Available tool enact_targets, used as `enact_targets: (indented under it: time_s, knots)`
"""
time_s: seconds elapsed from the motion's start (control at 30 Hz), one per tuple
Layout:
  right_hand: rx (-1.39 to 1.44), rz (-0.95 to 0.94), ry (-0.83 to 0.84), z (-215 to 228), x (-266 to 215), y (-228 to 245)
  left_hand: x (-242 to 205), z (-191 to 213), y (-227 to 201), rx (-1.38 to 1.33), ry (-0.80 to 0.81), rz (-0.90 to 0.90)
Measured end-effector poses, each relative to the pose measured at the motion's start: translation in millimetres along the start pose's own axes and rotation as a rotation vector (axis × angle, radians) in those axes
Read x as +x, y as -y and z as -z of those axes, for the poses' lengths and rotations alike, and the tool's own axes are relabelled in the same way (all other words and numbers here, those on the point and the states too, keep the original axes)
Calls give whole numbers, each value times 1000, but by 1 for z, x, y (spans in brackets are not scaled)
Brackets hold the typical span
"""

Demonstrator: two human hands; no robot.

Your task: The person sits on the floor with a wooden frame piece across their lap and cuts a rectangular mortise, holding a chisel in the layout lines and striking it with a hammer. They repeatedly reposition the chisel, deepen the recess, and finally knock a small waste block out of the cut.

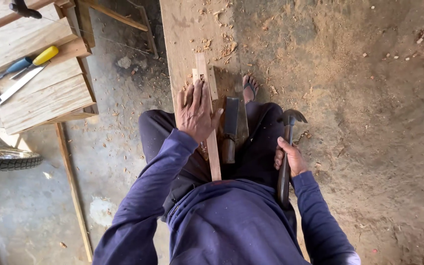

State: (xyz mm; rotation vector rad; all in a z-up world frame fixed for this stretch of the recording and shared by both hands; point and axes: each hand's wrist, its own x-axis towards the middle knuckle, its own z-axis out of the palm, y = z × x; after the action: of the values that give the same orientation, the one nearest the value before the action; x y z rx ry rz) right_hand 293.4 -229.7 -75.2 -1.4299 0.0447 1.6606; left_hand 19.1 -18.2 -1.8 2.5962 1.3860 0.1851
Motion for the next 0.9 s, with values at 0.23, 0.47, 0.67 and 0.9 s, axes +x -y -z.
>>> enact_targets:
  time_s: [0.23,0.47,0.67,0.9]
  knots:
    - [57,-29,35,8,8,-9,-37,-12,-2,-56,36,88]
    - [-13,-22,28,5,8,-4,-1,-8,8,13,51,-66]
    - [-38,-24,0,4,7,-6,27,8,11,28,107,-97]
    - [45,-21,18,21,13,-22,18,-16,-38,23,15,103]
